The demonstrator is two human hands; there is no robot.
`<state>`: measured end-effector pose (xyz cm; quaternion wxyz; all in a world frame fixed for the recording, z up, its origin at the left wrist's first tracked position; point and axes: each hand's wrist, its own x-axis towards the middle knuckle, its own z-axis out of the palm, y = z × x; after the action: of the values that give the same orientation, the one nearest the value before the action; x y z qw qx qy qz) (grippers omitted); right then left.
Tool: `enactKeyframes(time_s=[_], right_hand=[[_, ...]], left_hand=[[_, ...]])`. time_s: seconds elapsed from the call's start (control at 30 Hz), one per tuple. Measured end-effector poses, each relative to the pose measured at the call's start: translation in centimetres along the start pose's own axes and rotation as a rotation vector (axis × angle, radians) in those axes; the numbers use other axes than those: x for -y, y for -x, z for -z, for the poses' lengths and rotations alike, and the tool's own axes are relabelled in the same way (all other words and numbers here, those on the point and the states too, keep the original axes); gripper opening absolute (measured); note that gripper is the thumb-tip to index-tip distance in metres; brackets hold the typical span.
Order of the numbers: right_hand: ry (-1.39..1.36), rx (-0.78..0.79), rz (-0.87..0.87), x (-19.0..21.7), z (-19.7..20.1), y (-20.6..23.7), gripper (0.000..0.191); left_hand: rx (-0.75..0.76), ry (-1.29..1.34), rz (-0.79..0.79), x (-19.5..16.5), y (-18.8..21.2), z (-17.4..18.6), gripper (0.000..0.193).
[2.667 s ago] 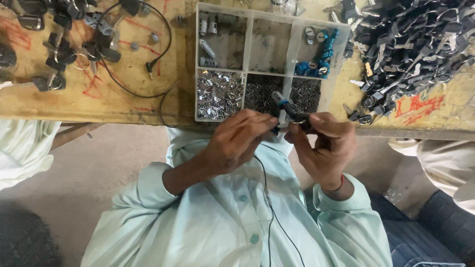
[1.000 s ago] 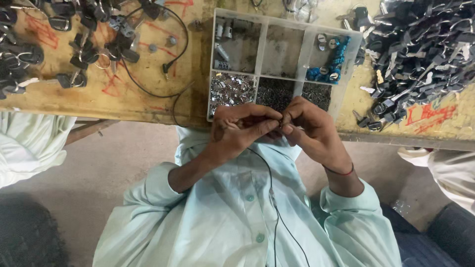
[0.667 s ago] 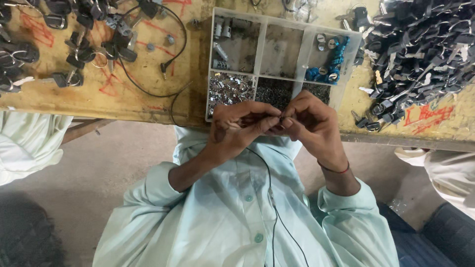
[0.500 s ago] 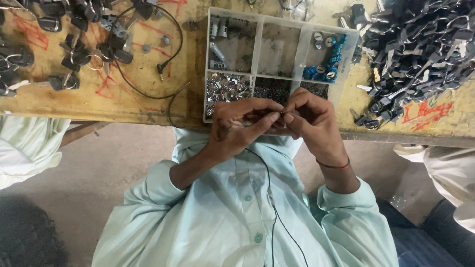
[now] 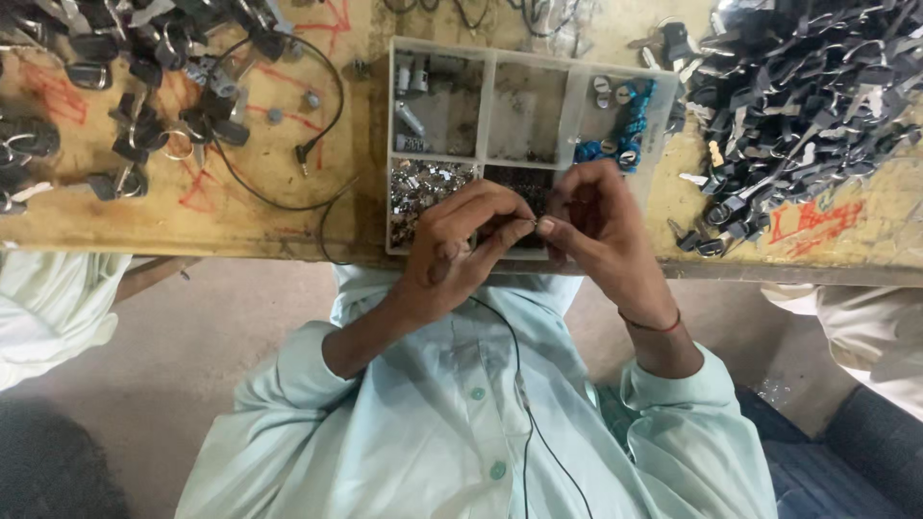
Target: The person sits at a workshop bench and assembles small metal components by hand, picking individual parts from a compartment organizer tray and pressing or twisting them together. Finished assemblies are placed into a pile on the bench, and the person later sorts through a bin of gray plastic-like parts.
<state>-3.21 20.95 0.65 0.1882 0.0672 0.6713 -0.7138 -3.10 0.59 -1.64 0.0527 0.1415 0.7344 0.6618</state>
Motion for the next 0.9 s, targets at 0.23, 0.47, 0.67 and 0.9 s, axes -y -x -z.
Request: enactKeyframes(time_s=[0.23,0.47,0.67,0.9], right_hand=[[1.404,0.105,0.202,2.3,3.3,1.8,0.013],[1.45,0.1,0.24,-0.1,4.2,1.8,0.018],[1.395,0.012,0.273,-0.2,3.9,1.7,0.014],[1.319,0.003,0.293,-0.8,4.3,1.9,0.012]], left_hand=[[0.017,-0.196,-0.009,0.2,0.3,0.2,0.015],[0.004,-0.319,-0.102,0.7,0.4,-0.5,0.016],[0.024,-0.205,-0.071,0.3,0.4,-0.1,0.016],[0.056,-0.104,-0.014,0.1,0.1,-0.4,0.015]])
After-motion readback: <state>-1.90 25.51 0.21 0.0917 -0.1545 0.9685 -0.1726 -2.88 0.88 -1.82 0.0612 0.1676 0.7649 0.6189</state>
